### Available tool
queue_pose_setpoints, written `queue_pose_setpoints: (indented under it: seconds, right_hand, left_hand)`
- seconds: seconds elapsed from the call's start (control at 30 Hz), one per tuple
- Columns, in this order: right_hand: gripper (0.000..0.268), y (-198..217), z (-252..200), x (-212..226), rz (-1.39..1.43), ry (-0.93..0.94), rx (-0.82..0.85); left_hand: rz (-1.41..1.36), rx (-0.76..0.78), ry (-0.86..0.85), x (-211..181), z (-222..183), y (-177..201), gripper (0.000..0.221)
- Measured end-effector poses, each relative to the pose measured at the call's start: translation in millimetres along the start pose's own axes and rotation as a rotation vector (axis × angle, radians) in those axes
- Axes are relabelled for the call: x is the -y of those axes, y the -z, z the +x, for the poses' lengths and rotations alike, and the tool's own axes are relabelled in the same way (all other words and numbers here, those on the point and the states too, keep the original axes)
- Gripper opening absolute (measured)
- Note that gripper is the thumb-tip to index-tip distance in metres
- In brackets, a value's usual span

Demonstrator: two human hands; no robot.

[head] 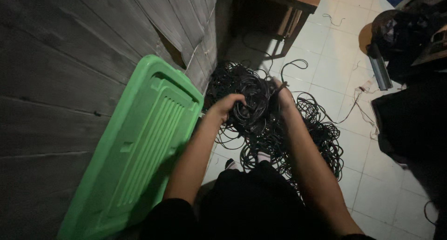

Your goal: The person coils a cable by hand from a pile on the floor, wraps it into a loop, and places the coiled cable into a large white plastic bin.

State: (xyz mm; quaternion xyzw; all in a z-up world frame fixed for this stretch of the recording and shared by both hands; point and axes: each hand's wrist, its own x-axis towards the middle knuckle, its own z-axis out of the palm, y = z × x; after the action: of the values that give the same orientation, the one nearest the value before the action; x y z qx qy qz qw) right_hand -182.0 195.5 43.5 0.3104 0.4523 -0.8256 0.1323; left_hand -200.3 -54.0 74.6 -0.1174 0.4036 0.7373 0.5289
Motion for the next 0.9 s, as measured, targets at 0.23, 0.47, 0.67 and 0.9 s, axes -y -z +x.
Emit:
queue_pose_setpoints:
  seconds: [0.23, 0.47, 0.67, 0.9]
  right_hand:
    - [0.059, -42, -88, 36, -0.320, 0.015, 0.095]
    - [0.045, 2, -82, 50, -0.598, 0.140, 0.186]
    - [0.033, 46, -86, 62, -0.470, 0.141, 0.065]
    - [0.033, 83, -125, 115, -0.278, 0.223, 0.228]
  left_hand:
    - [0.126, -0.149, -0.184, 46, 39, 18, 0.021]
    - [0.772, -0.279, -0.507, 30, 69, -14, 0.028]
    - [1.073, -0.263, -0.695, -11, 60, -86, 0.056]
    - [1.034, -0.178, -0.858, -50, 88, -126, 0.104]
